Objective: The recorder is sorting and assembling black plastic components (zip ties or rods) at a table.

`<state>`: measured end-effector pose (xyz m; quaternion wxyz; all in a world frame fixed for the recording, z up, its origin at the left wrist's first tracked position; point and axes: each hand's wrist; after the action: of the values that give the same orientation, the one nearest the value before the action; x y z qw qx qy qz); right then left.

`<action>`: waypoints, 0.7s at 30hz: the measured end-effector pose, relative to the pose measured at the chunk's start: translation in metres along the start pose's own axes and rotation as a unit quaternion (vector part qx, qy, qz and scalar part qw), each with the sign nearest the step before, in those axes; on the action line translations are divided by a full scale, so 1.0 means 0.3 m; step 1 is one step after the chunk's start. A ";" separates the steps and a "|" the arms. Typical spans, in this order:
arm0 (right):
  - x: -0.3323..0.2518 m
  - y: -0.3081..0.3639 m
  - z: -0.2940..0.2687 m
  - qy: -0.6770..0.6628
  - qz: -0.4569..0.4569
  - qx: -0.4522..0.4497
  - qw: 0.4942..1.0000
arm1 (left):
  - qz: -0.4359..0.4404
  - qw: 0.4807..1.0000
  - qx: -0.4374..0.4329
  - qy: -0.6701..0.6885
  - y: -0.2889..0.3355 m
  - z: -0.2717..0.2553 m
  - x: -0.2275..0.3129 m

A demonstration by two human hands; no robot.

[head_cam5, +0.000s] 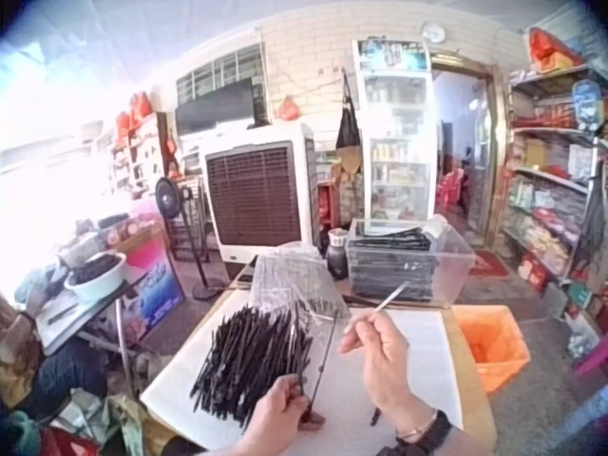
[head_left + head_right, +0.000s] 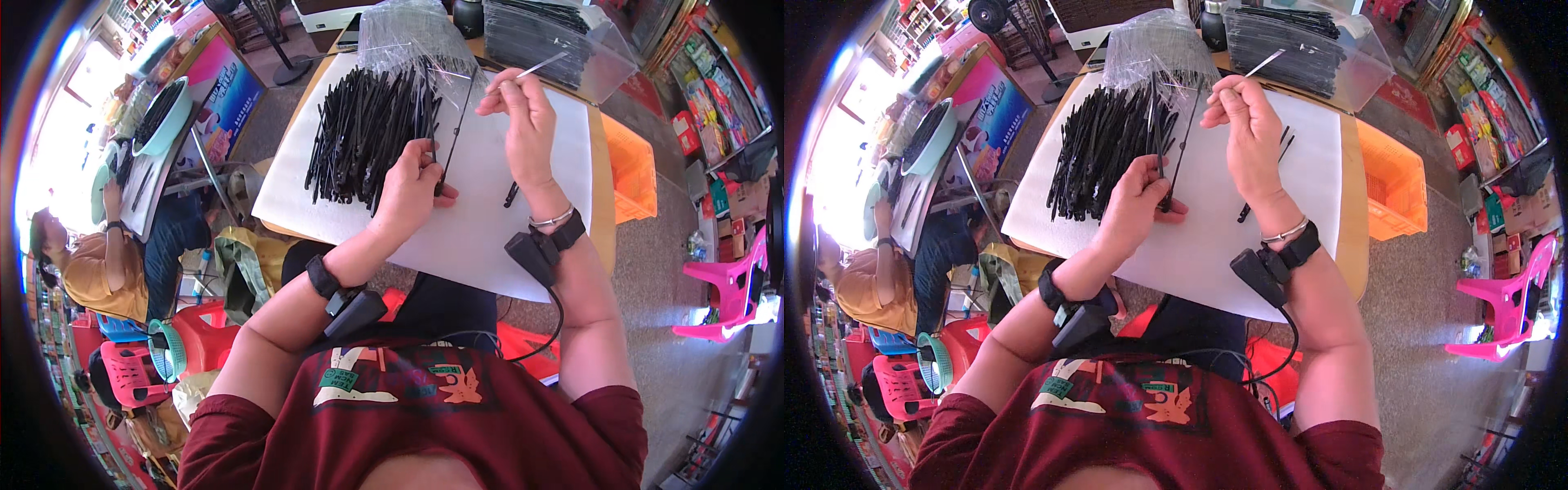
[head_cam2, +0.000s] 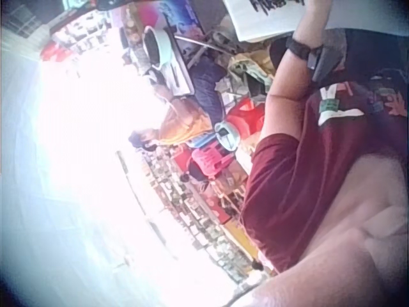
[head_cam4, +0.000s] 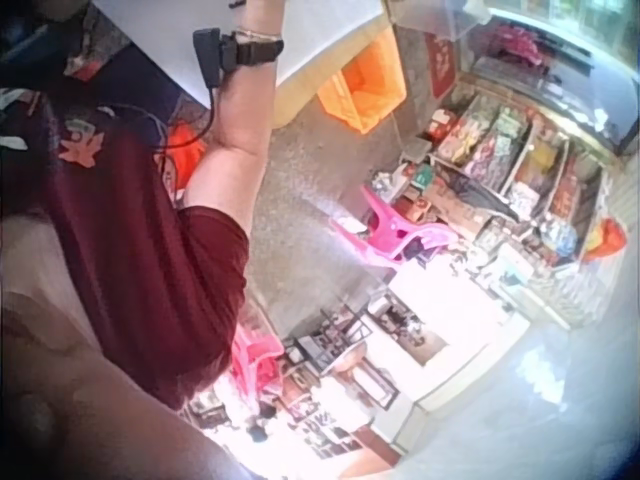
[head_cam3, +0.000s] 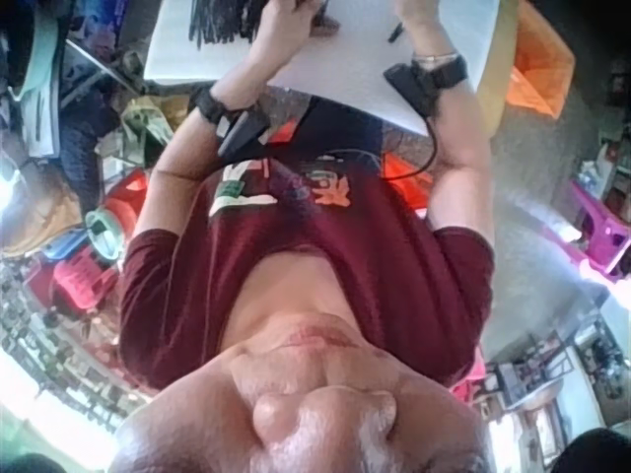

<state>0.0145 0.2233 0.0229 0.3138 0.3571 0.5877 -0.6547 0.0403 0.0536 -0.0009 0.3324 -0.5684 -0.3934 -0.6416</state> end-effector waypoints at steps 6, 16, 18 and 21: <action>0.102 -0.028 -0.056 -0.097 0.113 -0.005 0.989 | 0.005 1.000 0.001 0.018 0.008 0.003 0.006; 0.068 -0.055 -0.122 -0.117 -0.005 0.150 0.982 | -0.042 0.992 -0.099 -0.061 0.074 -0.063 0.012; 0.080 -0.048 -0.136 -0.038 0.112 0.051 0.992 | -0.042 0.994 -0.088 -0.058 0.068 -0.077 0.021; 0.106 -0.028 -0.109 0.052 0.285 -0.136 0.947 | -0.041 0.995 -0.075 -0.060 0.064 -0.079 0.025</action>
<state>-0.0068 0.2572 -0.0009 0.5019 0.4974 0.5607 -0.4317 0.0451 0.0239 0.0080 0.2381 -0.6127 -0.3862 -0.6471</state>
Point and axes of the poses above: each hand's wrist, its own y-axis away from the middle knuckle, its own z-axis out of the palm, x = y × z, and after that the axes turned 9 degrees about -x, right-handed
